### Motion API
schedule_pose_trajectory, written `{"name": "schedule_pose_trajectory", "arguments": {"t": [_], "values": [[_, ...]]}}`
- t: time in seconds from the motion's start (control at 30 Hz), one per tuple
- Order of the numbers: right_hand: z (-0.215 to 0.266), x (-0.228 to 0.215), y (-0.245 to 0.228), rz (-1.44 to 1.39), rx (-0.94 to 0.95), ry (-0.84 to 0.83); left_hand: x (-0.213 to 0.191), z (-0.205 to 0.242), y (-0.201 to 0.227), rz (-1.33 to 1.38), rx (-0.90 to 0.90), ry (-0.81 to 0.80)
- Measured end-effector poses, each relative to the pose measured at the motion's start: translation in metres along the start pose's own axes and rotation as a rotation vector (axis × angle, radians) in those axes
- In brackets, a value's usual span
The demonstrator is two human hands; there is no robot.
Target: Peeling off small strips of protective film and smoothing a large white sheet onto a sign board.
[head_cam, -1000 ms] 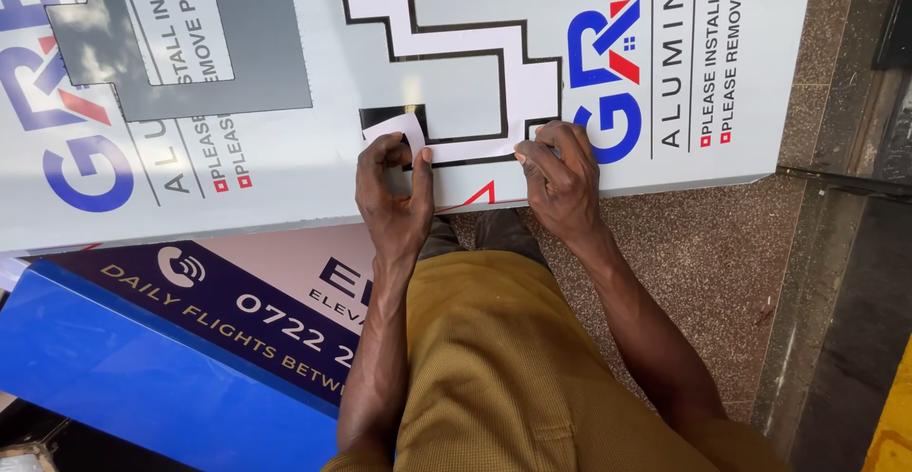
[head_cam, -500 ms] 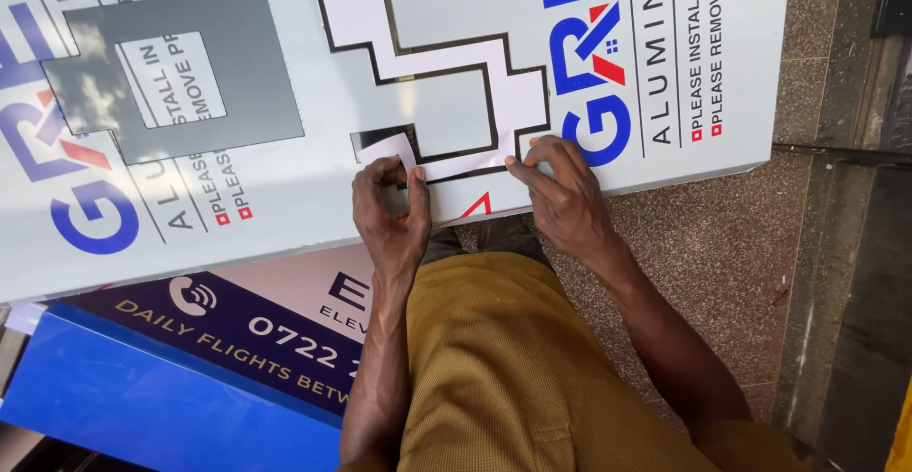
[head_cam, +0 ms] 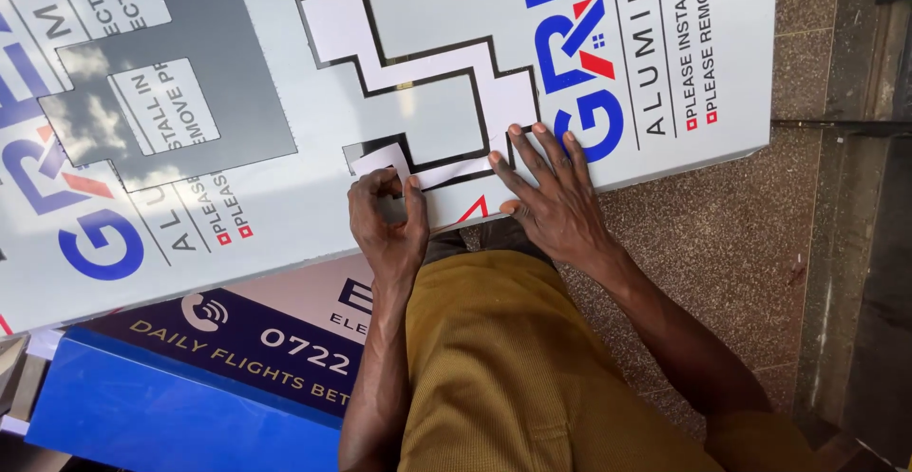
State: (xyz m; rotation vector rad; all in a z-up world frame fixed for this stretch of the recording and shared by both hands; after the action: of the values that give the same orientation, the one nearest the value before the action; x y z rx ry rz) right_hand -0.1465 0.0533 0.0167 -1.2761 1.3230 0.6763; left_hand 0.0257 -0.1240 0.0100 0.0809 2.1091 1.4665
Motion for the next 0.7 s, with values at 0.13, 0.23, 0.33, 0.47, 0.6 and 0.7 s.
{"name": "schedule_pose_trajectory", "arguments": {"t": [0.13, 0.23, 0.33, 0.47, 0.6, 0.7], "values": [[-0.001, 0.007, 0.011, -0.055, 0.023, 0.061, -0.001, -0.001, -0.001, 0.006, 0.028, -0.001], [-0.013, 0.009, 0.02, 0.026, 0.06, 0.118, -0.002, -0.002, 0.006, 0.021, 0.043, 0.024], [-0.011, 0.021, 0.019, 0.09, 0.003, 0.16, -0.002, -0.001, 0.011, 0.031, 0.035, -0.014], [-0.018, 0.022, 0.019, 0.116, -0.052, 0.193, 0.003, -0.004, 0.01, 0.009, 0.064, 0.033], [-0.017, 0.031, 0.01, 0.123, -0.102, 0.236, 0.0, -0.003, 0.016, 0.019, 0.064, -0.021], [-0.016, 0.021, 0.001, 0.099, -0.089, 0.236, 0.0, -0.001, 0.019, -0.002, 0.074, -0.033]]}}
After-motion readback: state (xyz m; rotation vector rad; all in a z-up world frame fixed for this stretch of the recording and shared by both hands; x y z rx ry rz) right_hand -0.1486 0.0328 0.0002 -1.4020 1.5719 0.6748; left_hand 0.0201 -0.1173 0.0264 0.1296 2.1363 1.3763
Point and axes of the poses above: each hand's wrist, its own z-axis away from the middle knuckle, its own x-axis out of the palm, y = z × x, the point moved 5 cm from there along -z, towards the middle knuckle, and after that the axes turned 1 degree about y, right-handed, at the moved point
